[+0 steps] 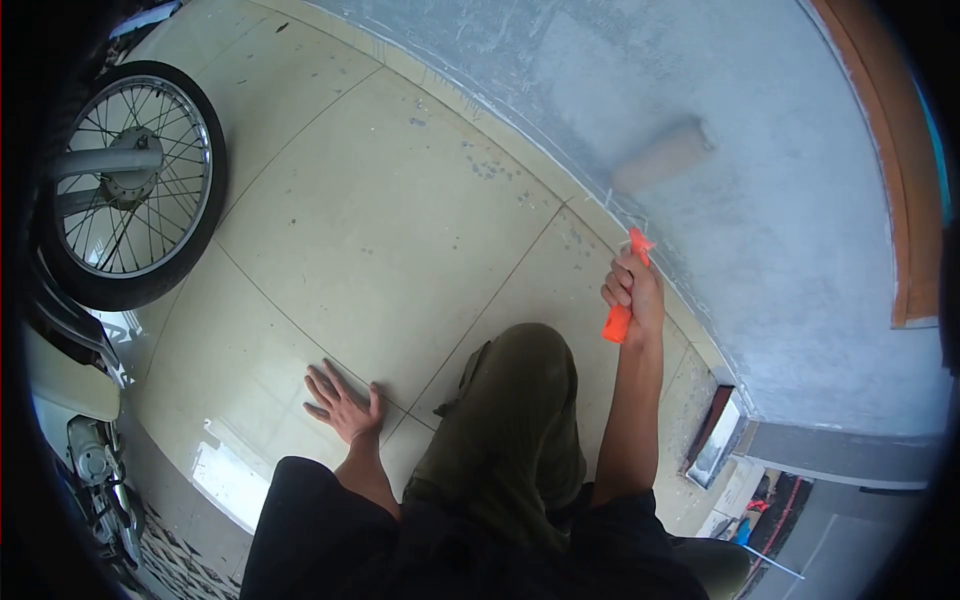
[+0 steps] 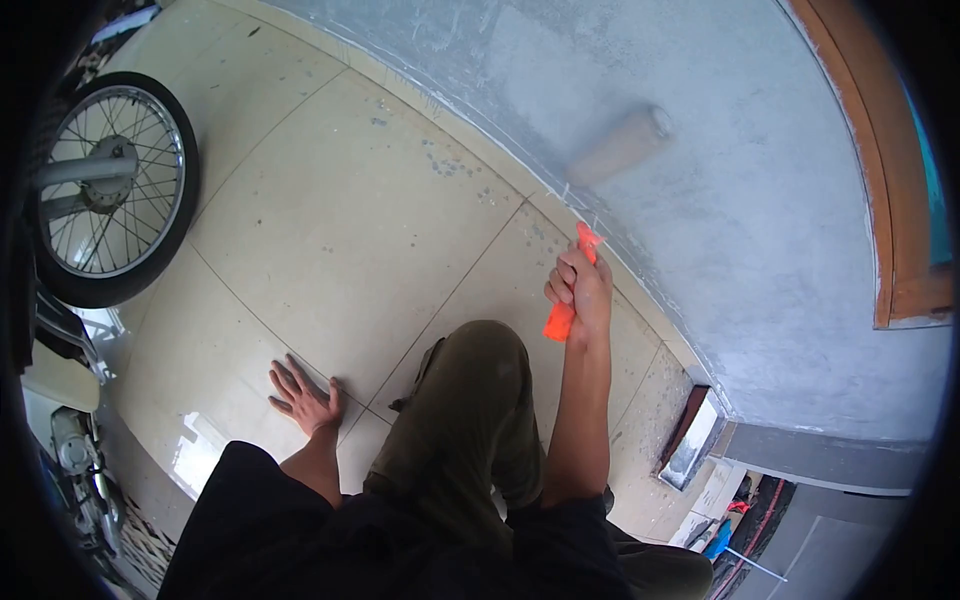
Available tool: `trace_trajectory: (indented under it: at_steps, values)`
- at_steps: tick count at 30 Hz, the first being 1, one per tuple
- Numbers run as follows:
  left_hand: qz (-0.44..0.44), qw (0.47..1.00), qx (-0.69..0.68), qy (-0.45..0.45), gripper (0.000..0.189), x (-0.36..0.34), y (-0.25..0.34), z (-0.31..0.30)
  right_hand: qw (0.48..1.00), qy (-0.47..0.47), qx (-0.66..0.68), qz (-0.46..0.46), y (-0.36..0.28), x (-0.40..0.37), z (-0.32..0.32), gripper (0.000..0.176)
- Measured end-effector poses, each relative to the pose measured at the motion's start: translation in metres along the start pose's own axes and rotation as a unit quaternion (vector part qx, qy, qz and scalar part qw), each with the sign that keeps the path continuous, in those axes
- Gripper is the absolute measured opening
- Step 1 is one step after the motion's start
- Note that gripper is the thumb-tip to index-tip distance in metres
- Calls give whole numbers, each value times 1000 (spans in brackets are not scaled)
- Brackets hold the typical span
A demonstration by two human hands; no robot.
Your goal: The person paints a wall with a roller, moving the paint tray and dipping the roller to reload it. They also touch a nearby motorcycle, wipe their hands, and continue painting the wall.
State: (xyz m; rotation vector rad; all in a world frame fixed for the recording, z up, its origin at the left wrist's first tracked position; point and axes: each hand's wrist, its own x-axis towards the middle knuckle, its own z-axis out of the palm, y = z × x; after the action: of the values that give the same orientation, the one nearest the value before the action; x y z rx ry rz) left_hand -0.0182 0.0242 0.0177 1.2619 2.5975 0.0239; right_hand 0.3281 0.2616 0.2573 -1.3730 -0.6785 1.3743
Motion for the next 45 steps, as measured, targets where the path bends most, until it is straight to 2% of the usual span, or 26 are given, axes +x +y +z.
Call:
trace_trajectory:
  at_steps: [2,4,6,8,10,15,19,20,22,25,28,33,35,37,39,42,45]
  values:
    - [2,1000,4,18,103,-1,-1,6,1000,28,-4,-11,0,-25,-47,10]
    - [8,999,-3,35,102,-2,-2,8,993,114,26,-28,-1,-44,-82,10]
    - [11,998,-12,55,100,-3,-2,10,990,134,30,-31,2,-44,-119,10]
    - [9,999,-22,48,101,-3,-1,8,989,143,34,-30,-3,-43,-121,9]
    - [-5,1000,-12,22,101,-2,0,2,989,147,23,-21,-2,-33,-108,10]
    - [-20,1000,-8,-13,106,1,2,-10,994,109,-5,-11,-6,-11,1,12]
    - [-20,999,-5,-36,107,4,3,-13,998,-20,-51,27,-11,33,75,12]
    - [-21,999,-6,-43,108,3,3,-14,998,-20,-51,30,-11,48,89,12]
    - [-23,998,-8,-52,108,4,3,-15,994,-104,-24,40,-10,70,109,12]
    - [-21,999,-11,-48,108,3,3,-15,994,-97,-22,39,-8,73,110,12]
    - [-18,999,-6,-30,108,2,2,-10,997,-76,-7,24,-13,45,73,11]
    - [-8,1000,-13,-14,105,1,3,-9,1000,24,1,-3,-19,-20,-22,9]
    - [-3,1000,-23,0,105,-1,1,-4,996,83,24,-10,-23,-32,-41,9]
    - [5,999,-34,30,103,-2,-1,-2,994,102,28,-18,-21,-32,-48,10]
    - [-9,999,-30,13,104,1,1,-8,994,105,14,-5,-22,-22,-39,9]
    - [-26,999,-7,-47,108,2,3,-17,994,105,7,8,-22,-6,10,11]
    - [-30,997,-16,-63,109,5,3,-20,999,40,7,16,-30,10,76,15]
